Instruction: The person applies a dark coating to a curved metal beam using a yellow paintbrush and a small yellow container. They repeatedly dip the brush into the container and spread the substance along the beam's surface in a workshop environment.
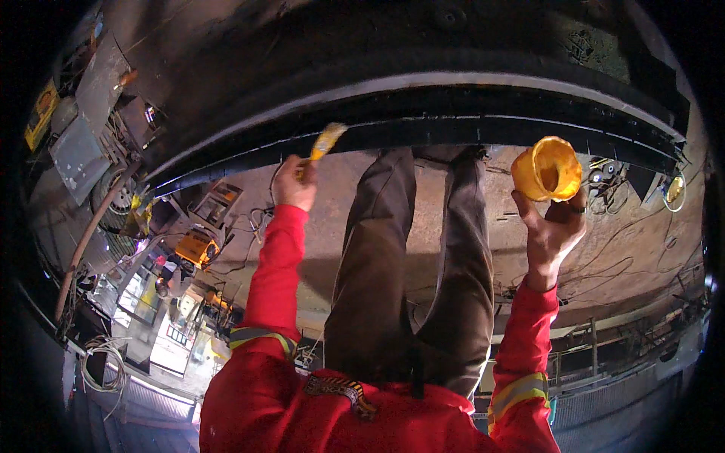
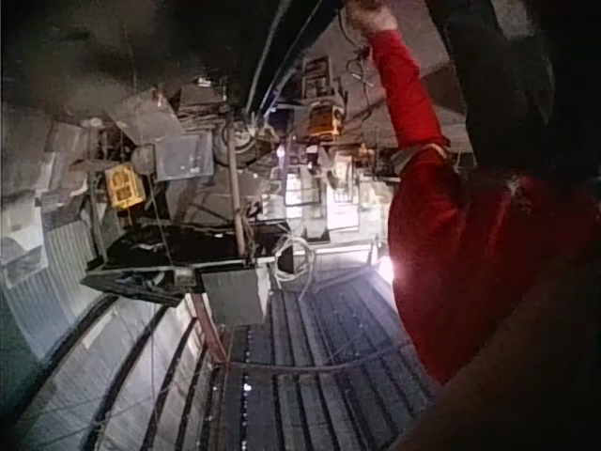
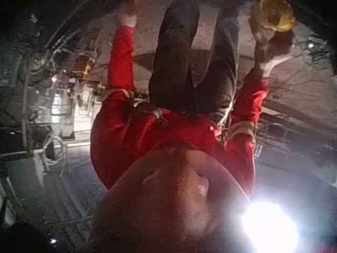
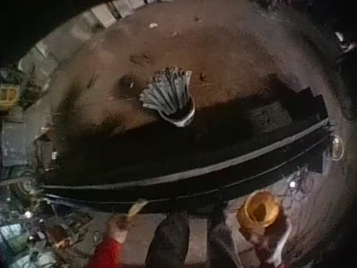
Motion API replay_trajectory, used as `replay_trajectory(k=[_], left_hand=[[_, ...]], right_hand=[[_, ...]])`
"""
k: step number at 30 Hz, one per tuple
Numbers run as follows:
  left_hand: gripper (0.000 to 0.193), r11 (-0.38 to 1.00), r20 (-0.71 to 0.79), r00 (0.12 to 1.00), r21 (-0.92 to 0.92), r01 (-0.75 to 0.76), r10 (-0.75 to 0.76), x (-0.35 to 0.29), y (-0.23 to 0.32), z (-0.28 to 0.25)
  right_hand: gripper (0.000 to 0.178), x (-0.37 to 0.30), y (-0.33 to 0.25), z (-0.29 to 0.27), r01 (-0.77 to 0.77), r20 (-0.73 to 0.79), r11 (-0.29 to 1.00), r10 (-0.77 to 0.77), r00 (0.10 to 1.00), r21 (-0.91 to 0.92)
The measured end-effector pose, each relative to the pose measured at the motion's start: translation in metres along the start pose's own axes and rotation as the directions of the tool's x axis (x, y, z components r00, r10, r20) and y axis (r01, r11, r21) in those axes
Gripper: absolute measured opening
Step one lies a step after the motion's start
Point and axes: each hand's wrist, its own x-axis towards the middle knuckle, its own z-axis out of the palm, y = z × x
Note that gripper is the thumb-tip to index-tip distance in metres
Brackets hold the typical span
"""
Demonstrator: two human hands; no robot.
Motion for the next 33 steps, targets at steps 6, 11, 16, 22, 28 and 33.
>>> replay_trajectory(k=[6,11,16,22,28,33], left_hand=[[0.020,0.922,-0.082,0.997,0.387,0.031,0.001,0.003,0.001,-0.032],[0.019,0.920,0.249,0.967,0.363,-0.148,0.057,0.000,0.107,-0.004],[0.014,0.780,0.168,0.774,-0.297,-0.551,0.610,0.021,0.206,-0.091],[0.020,0.341,0.438,0.320,0.032,-0.939,0.840,0.013,0.342,-0.124],[0.016,0.109,0.497,0.202,0.210,-0.972,0.844,-0.002,0.373,-0.090],[0.015,0.253,0.570,0.257,0.087,-0.964,0.780,0.009,0.363,-0.075]], right_hand=[[0.064,-0.004,-0.003,0.011,-0.008,-0.003,0.999,0.008,1.000,0.044],[0.064,-0.005,0.006,0.015,0.038,0.014,0.997,-0.039,0.999,0.064],[0.062,0.013,0.011,0.010,0.190,0.049,0.976,-0.186,0.981,-0.103],[0.063,0.023,-0.021,0.005,0.298,0.143,0.947,-0.281,0.949,-0.119],[0.062,0.024,-0.029,-0.003,0.315,0.135,0.942,-0.299,0.945,-0.119],[0.064,0.022,-0.028,-0.003,0.353,0.128,0.926,-0.336,0.933,-0.136]])
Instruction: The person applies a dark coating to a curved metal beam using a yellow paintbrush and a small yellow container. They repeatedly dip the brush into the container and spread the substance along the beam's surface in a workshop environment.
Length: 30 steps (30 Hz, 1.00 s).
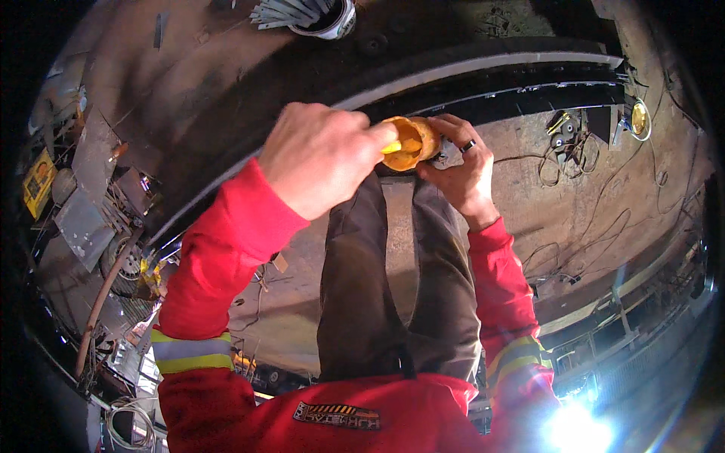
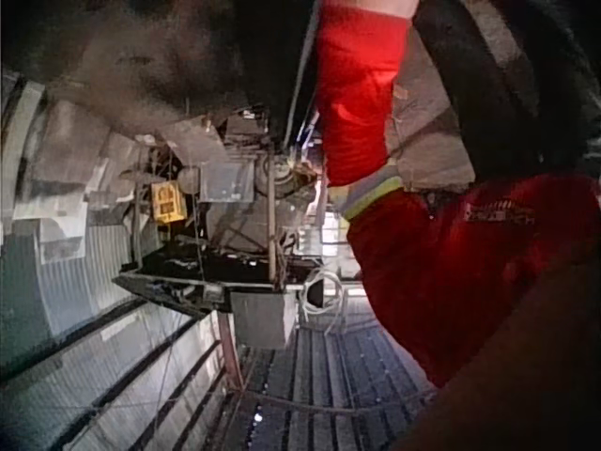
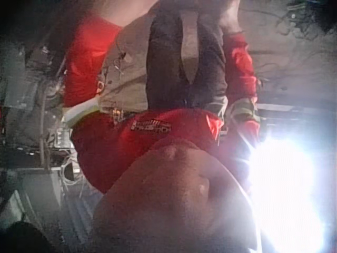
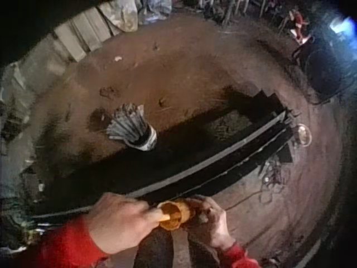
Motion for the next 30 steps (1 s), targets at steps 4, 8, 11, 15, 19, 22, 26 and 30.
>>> replay_trajectory(k=[4,8,11,15,19,22,26,30], left_hand=[[0.010,0.803,0.092,0.961,-0.532,0.268,-0.260,-0.020,-0.017,-0.008],[0.013,0.565,0.106,0.909,-0.752,0.339,-0.404,-0.054,-0.033,0.011],[0.015,0.483,0.115,0.868,-0.792,0.373,-0.483,-0.065,-0.035,0.026],[0.019,0.442,0.093,0.834,-0.813,0.379,-0.544,-0.069,-0.029,0.033],[0.015,0.492,0.028,0.829,-0.793,0.359,-0.559,-0.068,-0.021,0.032],[0.012,0.670,-0.097,0.843,-0.657,0.345,-0.529,-0.059,-0.009,0.019],[0.012,0.911,-0.152,0.938,-0.328,0.250,-0.312,-0.029,0.005,0.003],[0.011,0.782,-0.052,0.930,-0.560,0.274,-0.364,-0.028,-0.003,0.004]], right_hand=[[0.061,-0.002,-0.001,-0.006,-0.043,-0.029,0.999,0.042,0.999,-0.010],[0.059,0.000,-0.003,-0.006,-0.070,-0.043,0.997,0.068,0.997,-0.039],[0.061,-0.002,-0.003,-0.006,-0.088,-0.060,0.994,0.084,0.995,-0.069],[0.061,-0.001,-0.007,-0.007,-0.077,-0.054,0.994,0.072,0.996,-0.083],[0.060,0.000,-0.012,-0.006,-0.065,-0.065,0.994,0.059,0.996,-0.090],[0.062,0.002,-0.012,-0.008,-0.025,-0.075,0.992,0.016,0.997,-0.127],[0.063,0.003,-0.016,-0.007,0.070,-0.059,0.980,-0.082,0.995,-0.187],[0.063,0.006,-0.021,-0.006,0.060,-0.064,0.980,-0.074,0.995,-0.192]])
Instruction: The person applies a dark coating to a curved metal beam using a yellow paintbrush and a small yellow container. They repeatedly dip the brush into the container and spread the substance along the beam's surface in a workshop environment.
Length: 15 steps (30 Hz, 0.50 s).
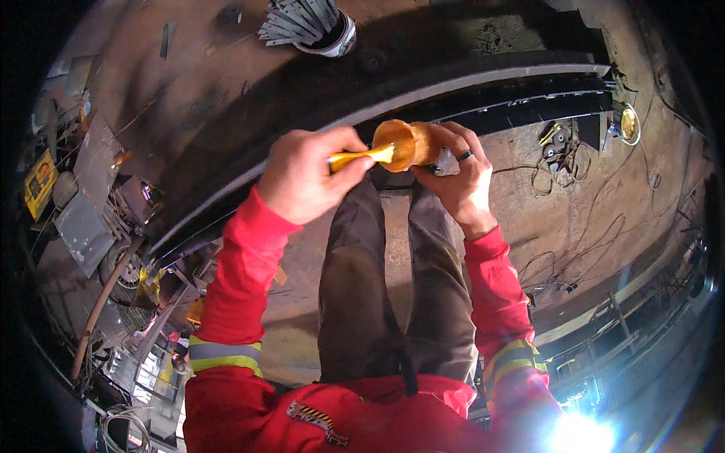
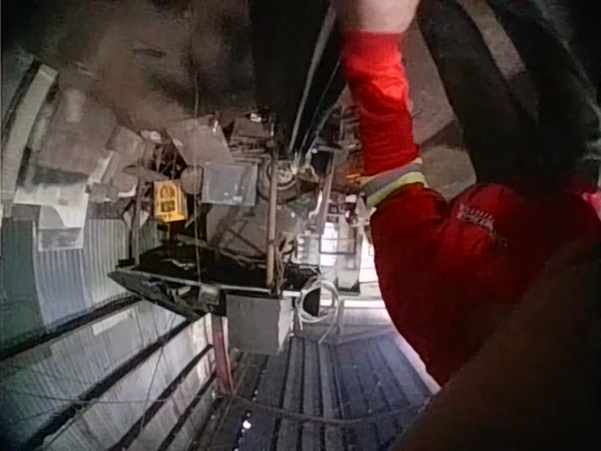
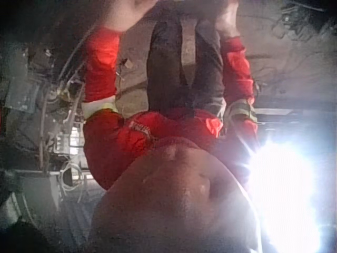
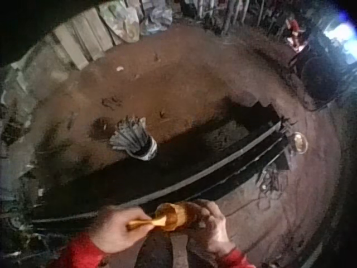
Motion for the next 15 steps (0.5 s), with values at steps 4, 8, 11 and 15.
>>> replay_trajectory(k=[4,8,11,15], left_hand=[[0.014,0.951,-0.044,0.990,-0.286,0.117,-0.135,-0.022,-0.027,-0.015],[0.016,0.865,-0.054,0.958,-0.446,0.231,-0.283,-0.037,-0.040,-0.015],[0.015,0.771,0.014,0.941,-0.569,0.286,-0.339,-0.043,-0.053,-0.010],[0.013,0.748,0.038,0.938,-0.592,0.299,-0.344,-0.046,-0.057,-0.004]], right_hand=[[0.062,0.004,0.000,-0.005,-0.072,-0.017,0.997,0.072,0.997,0.007],[0.063,0.001,0.006,-0.002,-0.101,-0.018,0.995,0.101,0.995,0.022],[0.061,0.002,0.001,0.000,-0.107,-0.040,0.993,0.108,0.993,0.043],[0.058,0.010,-0.008,-0.001,-0.147,-0.062,0.981,0.156,0.986,0.130]])
